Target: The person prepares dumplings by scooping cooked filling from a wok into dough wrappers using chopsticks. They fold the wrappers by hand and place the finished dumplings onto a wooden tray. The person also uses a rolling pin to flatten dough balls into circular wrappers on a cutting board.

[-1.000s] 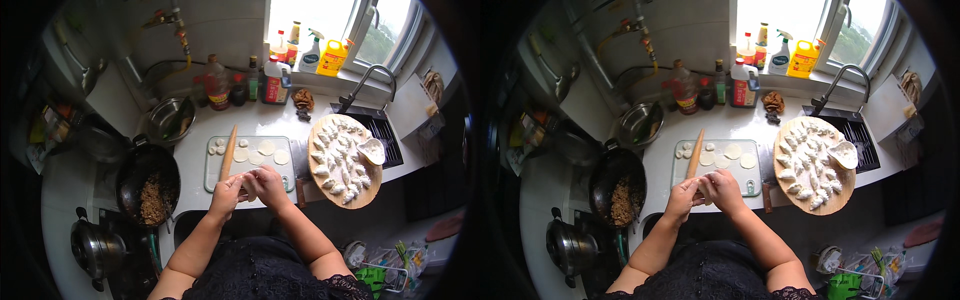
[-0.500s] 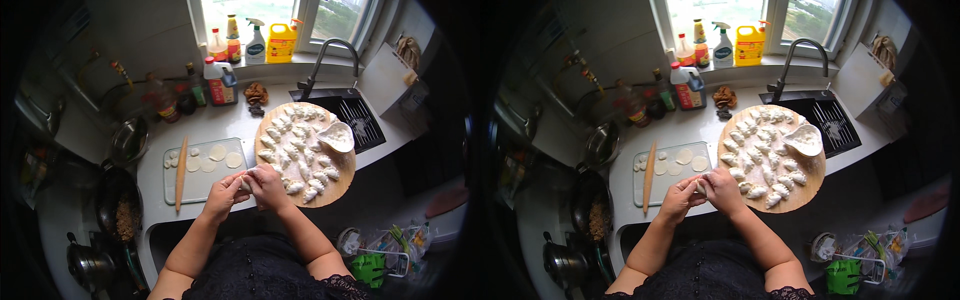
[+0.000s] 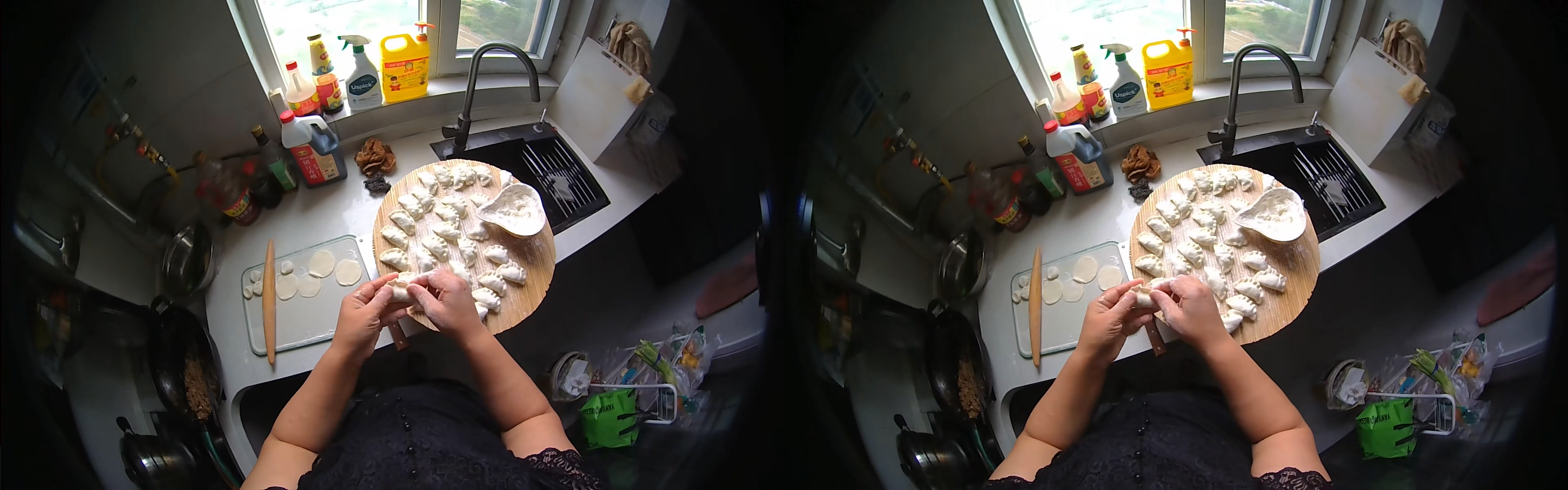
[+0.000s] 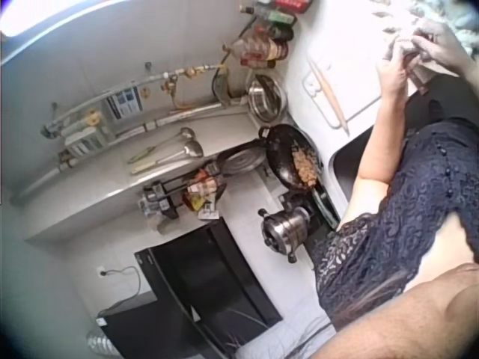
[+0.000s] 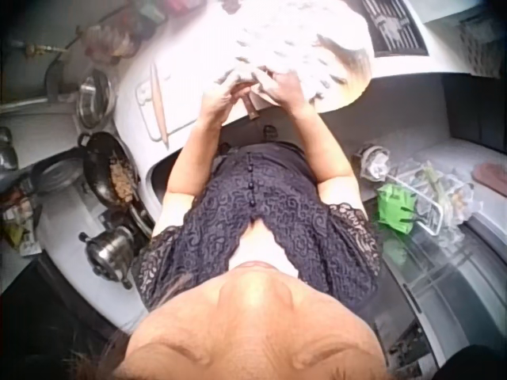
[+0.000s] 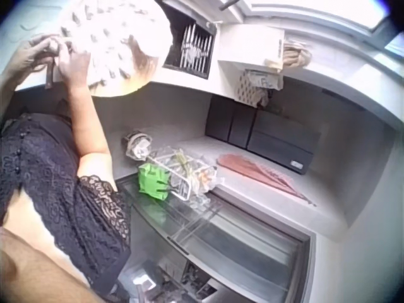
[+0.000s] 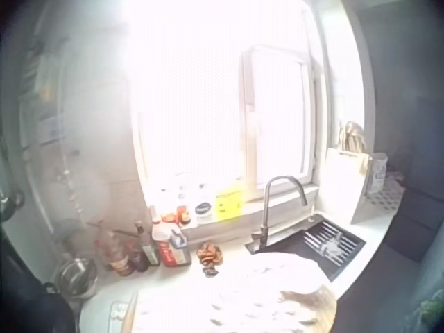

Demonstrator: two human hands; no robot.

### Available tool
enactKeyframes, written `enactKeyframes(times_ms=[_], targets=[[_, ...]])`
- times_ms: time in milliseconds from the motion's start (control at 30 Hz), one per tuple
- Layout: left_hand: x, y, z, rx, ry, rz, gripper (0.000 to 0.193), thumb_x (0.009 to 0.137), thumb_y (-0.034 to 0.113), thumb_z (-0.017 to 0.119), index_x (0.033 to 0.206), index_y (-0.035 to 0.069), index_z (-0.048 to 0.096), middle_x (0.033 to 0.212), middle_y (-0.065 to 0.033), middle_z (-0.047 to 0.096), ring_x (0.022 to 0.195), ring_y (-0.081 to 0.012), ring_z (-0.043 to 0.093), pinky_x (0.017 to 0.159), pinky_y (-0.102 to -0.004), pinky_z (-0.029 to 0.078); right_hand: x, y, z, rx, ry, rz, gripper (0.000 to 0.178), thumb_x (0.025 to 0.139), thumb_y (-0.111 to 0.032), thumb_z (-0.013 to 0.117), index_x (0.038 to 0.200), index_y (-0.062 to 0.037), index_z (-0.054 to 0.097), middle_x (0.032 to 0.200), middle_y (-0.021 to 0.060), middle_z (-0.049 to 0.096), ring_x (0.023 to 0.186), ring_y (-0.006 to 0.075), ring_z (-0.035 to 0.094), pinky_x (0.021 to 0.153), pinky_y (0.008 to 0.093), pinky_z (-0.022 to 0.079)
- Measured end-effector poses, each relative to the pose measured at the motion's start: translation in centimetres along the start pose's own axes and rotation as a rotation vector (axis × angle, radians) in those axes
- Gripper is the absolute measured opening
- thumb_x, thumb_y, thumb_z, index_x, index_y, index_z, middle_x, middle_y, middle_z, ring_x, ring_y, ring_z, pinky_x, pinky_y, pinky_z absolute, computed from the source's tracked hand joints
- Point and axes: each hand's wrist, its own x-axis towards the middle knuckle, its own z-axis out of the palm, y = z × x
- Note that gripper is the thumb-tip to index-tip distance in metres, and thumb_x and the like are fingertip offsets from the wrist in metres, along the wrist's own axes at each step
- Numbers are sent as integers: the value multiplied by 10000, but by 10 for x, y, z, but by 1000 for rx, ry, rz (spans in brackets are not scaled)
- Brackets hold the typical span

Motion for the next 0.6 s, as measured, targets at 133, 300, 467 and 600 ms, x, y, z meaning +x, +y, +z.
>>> enactKeyframes(times_ms=[133, 300, 467, 600], targets=[[-4, 4, 0, 11, -48, -35, 316, 949, 125, 510, 1236, -8, 507, 1054, -126, 641, 928, -221, 656, 752, -289, 556, -1, 5, 11, -140, 71, -173, 102, 792, -105, 642, 797, -5, 661, 735, 136, 611, 720, 302, 575, 686, 382, 461], [-11, 10, -18, -40, 15, -9, 321, 917, 93, 561, 1218, -10, 518, 1046, -123, 643, 934, -220, 653, 763, -289, 550, -4, -11, 18, 9, 32, -55, 82, 781, -83, 650, 804, -8, 670, 760, 127, 631, 711, 281, 586, 657, 355, 465], [-18, 16, -23, 6, -4, -10, 370, 864, 42, 620, 1215, -15, 519, 1056, -141, 636, 936, -229, 651, 776, -291, 552, -7, -15, 35, -110, 90, -184, 74, 776, -68, 657, 810, -6, 679, 747, 115, 639, 695, 260, 591, 646, 339, 469], [-25, 26, -26, 17, 13, -17, 383, 858, 31, 627, 1216, -45, 515, 1033, -133, 634, 901, -184, 648, 772, -270, 550, -9, -29, 37, 37, 77, -37, 48, 755, -40, 661, 775, 4, 663, 755, 126, 636, 726, 281, 606, 688, 335, 484]])
